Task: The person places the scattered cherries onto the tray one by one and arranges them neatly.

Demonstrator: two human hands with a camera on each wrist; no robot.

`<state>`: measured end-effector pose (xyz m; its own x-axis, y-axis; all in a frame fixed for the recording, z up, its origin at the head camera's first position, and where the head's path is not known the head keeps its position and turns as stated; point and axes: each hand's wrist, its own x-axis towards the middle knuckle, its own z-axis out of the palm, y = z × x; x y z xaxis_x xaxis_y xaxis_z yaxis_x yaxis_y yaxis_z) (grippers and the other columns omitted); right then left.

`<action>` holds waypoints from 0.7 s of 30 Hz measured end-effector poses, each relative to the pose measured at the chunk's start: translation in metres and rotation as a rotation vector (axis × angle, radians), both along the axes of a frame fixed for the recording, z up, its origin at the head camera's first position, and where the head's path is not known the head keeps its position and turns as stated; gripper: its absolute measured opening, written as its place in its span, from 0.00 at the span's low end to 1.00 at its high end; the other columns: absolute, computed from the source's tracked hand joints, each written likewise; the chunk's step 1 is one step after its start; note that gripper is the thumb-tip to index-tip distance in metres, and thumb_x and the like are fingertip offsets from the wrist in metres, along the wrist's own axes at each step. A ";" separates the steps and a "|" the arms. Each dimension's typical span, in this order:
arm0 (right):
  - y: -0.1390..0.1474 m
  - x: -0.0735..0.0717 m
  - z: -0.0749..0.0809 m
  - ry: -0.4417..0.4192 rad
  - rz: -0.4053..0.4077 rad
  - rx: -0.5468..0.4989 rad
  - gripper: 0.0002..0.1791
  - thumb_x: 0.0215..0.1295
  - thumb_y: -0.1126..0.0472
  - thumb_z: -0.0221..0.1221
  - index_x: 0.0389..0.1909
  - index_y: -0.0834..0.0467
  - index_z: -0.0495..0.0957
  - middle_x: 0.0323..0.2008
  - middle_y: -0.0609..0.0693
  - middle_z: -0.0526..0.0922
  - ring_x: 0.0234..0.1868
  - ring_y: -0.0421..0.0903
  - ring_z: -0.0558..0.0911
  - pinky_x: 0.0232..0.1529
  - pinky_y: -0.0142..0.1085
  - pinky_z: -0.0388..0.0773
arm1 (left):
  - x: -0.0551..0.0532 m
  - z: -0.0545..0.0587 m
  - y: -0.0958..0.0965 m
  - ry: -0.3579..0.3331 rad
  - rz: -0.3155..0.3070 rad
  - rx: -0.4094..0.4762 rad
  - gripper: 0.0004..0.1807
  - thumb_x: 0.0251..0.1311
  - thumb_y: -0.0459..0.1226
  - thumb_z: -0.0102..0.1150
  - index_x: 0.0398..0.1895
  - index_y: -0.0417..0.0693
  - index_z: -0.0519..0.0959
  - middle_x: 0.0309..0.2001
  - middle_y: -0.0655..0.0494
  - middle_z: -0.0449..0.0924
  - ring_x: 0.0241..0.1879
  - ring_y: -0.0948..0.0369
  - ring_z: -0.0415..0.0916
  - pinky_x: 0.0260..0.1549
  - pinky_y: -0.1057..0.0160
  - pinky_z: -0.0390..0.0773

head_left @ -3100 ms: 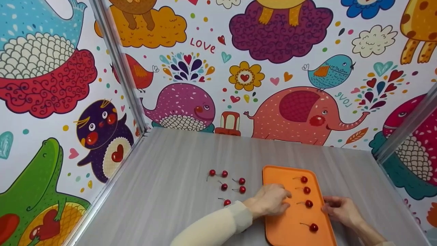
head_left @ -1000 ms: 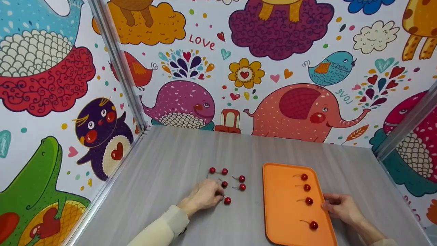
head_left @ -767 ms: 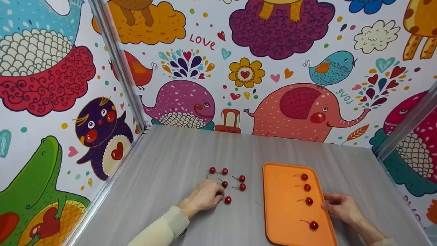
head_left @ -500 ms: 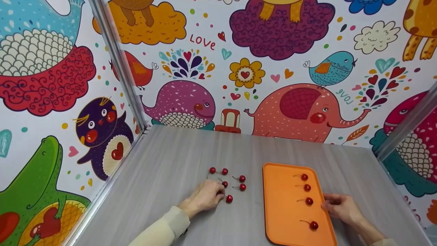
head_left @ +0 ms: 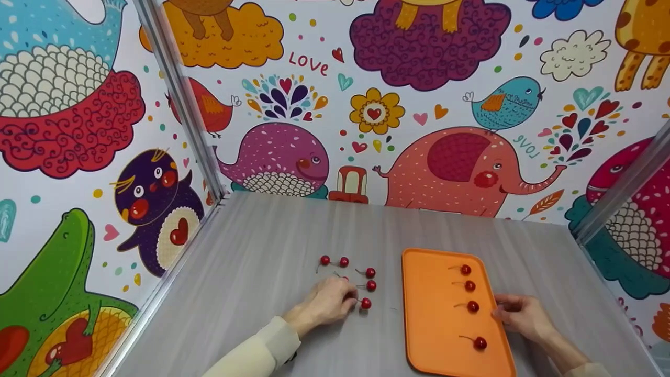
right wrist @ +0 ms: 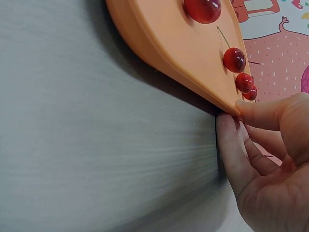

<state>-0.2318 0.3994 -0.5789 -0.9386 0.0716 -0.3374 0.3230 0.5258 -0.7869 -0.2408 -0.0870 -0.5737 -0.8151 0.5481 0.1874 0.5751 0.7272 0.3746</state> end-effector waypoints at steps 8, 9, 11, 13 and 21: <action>-0.001 0.001 -0.001 0.017 -0.016 -0.004 0.28 0.74 0.70 0.67 0.71 0.77 0.76 0.38 0.50 0.89 0.38 0.39 0.89 0.41 0.39 0.93 | 0.002 0.012 0.025 -0.005 -0.045 0.032 0.05 0.74 0.37 0.70 0.39 0.54 0.92 0.37 0.62 0.93 0.34 0.73 0.80 0.36 0.73 0.78; -0.001 0.000 -0.001 0.014 -0.017 0.000 0.28 0.75 0.70 0.67 0.71 0.77 0.76 0.38 0.50 0.89 0.38 0.40 0.88 0.41 0.39 0.93 | 0.002 0.013 0.029 -0.004 -0.047 0.034 0.05 0.74 0.37 0.70 0.39 0.54 0.92 0.37 0.63 0.93 0.34 0.73 0.80 0.36 0.73 0.78; -0.001 0.000 -0.001 0.006 -0.016 -0.002 0.27 0.75 0.70 0.67 0.70 0.76 0.77 0.38 0.51 0.89 0.38 0.40 0.88 0.41 0.39 0.93 | 0.002 0.014 0.037 0.020 -0.054 0.030 0.05 0.74 0.38 0.70 0.38 0.55 0.92 0.37 0.63 0.93 0.34 0.73 0.81 0.36 0.74 0.78; -0.001 0.000 0.000 -0.004 -0.020 -0.004 0.27 0.75 0.70 0.67 0.70 0.76 0.78 0.39 0.51 0.89 0.38 0.41 0.88 0.42 0.39 0.93 | 0.002 0.017 0.046 0.037 -0.058 0.027 0.05 0.73 0.39 0.70 0.38 0.56 0.93 0.37 0.64 0.93 0.34 0.73 0.81 0.36 0.75 0.77; 0.000 -0.002 0.000 -0.005 -0.010 0.014 0.27 0.74 0.69 0.68 0.70 0.76 0.78 0.39 0.50 0.90 0.39 0.40 0.87 0.42 0.39 0.93 | 0.006 0.025 0.087 0.054 -0.099 0.041 0.05 0.73 0.40 0.71 0.38 0.57 0.93 0.36 0.65 0.92 0.31 0.75 0.79 0.32 0.78 0.73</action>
